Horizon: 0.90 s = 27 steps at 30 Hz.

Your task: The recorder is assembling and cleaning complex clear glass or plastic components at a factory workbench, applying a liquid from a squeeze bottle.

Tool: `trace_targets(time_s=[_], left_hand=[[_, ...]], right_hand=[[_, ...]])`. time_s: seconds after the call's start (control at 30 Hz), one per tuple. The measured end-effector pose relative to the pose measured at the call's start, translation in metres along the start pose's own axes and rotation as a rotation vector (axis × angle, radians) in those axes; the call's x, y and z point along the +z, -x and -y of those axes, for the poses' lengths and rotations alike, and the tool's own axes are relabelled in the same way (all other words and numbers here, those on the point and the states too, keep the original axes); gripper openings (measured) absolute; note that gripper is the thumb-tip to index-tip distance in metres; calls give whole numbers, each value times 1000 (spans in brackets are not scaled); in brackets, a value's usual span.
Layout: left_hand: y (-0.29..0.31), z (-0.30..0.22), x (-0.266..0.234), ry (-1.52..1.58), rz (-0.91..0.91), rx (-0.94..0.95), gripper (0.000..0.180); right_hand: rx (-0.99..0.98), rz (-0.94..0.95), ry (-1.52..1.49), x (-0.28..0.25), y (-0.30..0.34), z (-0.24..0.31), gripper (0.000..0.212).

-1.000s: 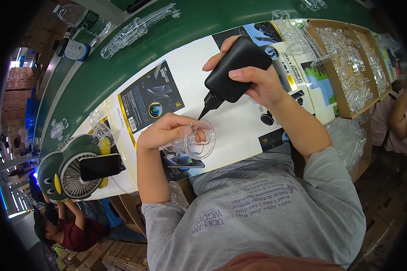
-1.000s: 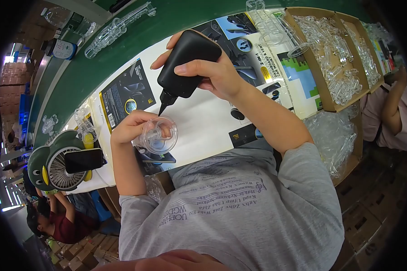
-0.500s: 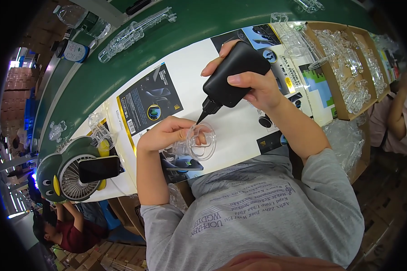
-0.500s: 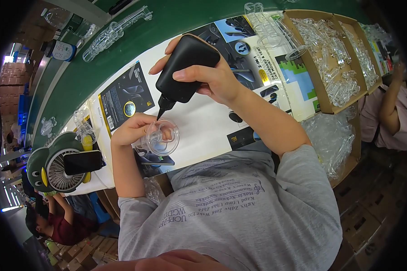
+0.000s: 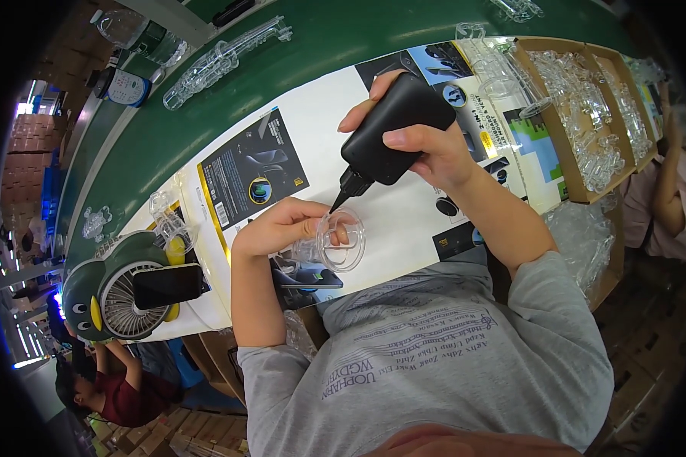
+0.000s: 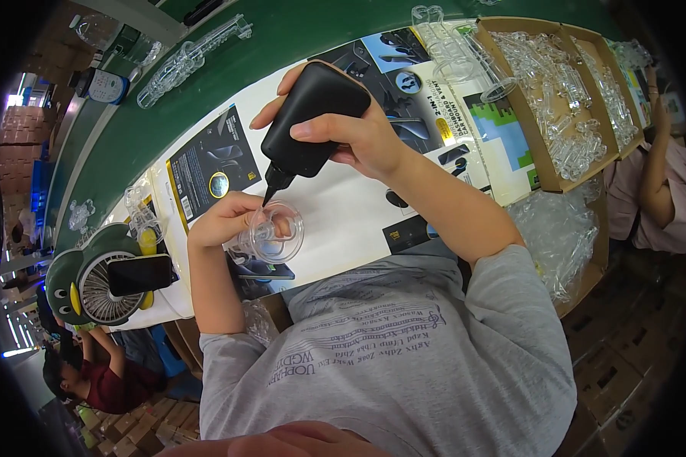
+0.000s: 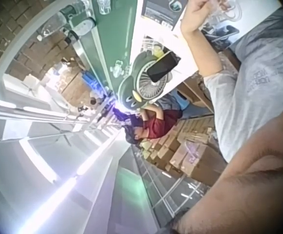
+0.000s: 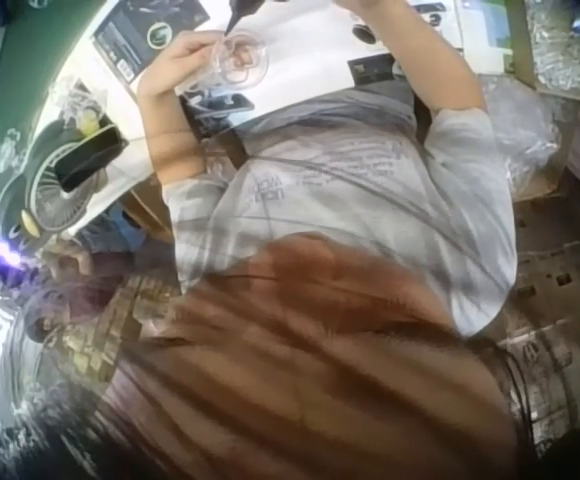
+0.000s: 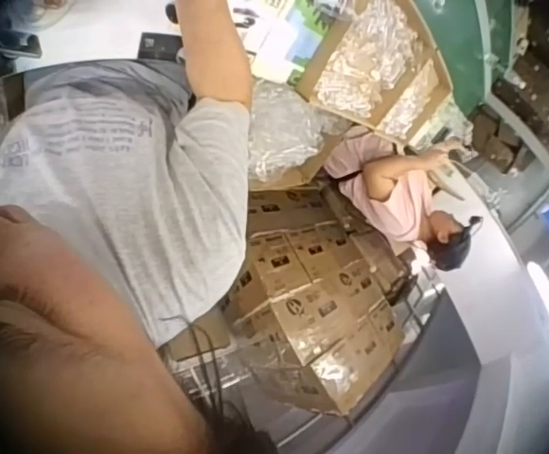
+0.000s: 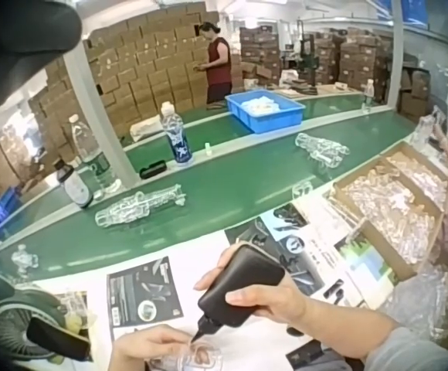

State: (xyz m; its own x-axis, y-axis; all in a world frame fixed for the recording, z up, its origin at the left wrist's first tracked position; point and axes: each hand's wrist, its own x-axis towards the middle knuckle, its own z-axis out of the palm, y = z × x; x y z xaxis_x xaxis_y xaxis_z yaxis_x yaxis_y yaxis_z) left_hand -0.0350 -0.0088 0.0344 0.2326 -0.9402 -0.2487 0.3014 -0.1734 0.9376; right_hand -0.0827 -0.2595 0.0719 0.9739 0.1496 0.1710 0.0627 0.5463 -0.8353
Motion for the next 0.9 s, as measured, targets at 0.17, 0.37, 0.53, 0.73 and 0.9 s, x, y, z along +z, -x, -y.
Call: trace_targets(time_s=[0.17,0.37,0.53,0.73,0.9], left_hand=[[1,1,-1,-21,13,8,42],[1,3,-2,-22,13,2,43],[-1,-2,1,-19,13,-2,43],[0,2,-1,-19,15,-7,43],[0,-1,1,-11,10,-7,42]], right_hand=[[1,2,1,2,0,2,42],[4,10,5,3,0,2,42],[-18,12,3,1,0,-2,42],[14,13,24,1,0,-1,43],[-11,22,34,-1,0,-4,43]])
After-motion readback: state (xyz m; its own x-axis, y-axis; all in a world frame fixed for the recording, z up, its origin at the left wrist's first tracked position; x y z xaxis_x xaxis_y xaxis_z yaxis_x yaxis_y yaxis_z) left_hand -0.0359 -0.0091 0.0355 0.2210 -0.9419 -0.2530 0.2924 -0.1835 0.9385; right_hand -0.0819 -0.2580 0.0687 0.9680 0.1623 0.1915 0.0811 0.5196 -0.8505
